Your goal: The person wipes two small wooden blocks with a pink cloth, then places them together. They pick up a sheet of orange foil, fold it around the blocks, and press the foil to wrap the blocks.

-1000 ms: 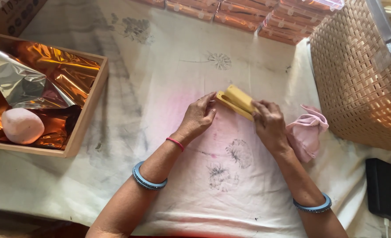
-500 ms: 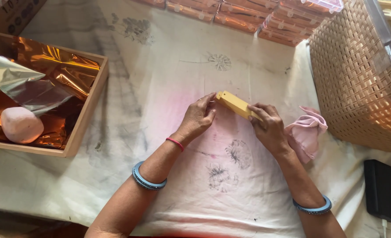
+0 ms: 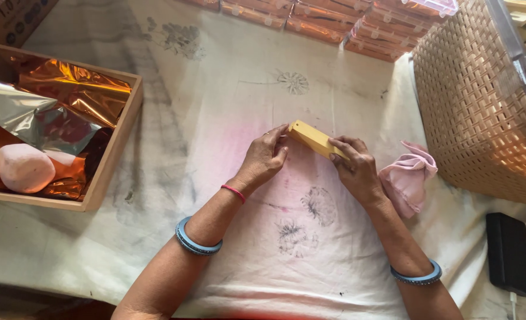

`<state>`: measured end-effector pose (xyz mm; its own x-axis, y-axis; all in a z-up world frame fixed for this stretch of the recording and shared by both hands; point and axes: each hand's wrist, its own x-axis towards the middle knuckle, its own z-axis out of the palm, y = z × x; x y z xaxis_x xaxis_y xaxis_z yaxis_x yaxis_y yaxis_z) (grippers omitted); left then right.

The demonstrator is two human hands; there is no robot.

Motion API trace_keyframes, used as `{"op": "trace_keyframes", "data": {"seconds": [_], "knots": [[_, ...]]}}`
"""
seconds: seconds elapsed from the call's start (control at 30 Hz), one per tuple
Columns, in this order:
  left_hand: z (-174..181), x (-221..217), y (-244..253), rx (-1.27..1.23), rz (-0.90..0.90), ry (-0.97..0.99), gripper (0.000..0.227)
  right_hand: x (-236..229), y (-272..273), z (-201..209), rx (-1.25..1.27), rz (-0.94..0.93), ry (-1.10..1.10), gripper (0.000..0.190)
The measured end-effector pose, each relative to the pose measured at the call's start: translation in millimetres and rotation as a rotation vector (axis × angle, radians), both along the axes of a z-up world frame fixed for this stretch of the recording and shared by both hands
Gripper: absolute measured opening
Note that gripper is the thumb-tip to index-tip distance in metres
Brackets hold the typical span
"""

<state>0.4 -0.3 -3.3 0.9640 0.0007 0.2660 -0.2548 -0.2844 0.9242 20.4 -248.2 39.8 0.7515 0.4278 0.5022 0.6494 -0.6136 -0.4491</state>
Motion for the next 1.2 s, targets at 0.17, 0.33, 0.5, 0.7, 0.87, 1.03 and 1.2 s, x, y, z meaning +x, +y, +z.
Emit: {"op": "trace_keyframes", "data": {"seconds": [0.17,0.33,0.5,0.7,0.87,1.03,1.2], "knots": [[-3.3,1.8,-0.8,0.001,0.002,-0.02,0.055,0.7,1.7,-1.0,-0.003,0.035,-0.012,0.036],[0.3,0.3,-0.6,0.014,0.005,-0.005,0.055,1.5,2.7,-2.5,-0.016,0.034,-0.018,0.038],[1.5,0.1,-0.8,0.04,0.0,0.006,0.056,1.0,4.2,-0.8,-0.023,0.023,0.003,0.039],[4.7,-2.0,-0.5,0.03,-0.006,0.029,0.055,1.7,3.2,-1.2,-0.025,0.023,0.018,0.04],[2.7,-1.0,-0.7,0.022,-0.007,0.016,0.055,3.3,1.2,-3.6,-0.036,0.021,0.001,0.04],[4.4,-1.7,-0.9,0.039,-0.001,0.016,0.056,3.3,1.1,-4.5,-0.03,0.021,0.002,0.041],[5.5,-2.9,-1.1,0.063,0.01,0.02,0.056,2.5,1.4,-4.1,-0.039,0.019,0.003,0.041]]}}
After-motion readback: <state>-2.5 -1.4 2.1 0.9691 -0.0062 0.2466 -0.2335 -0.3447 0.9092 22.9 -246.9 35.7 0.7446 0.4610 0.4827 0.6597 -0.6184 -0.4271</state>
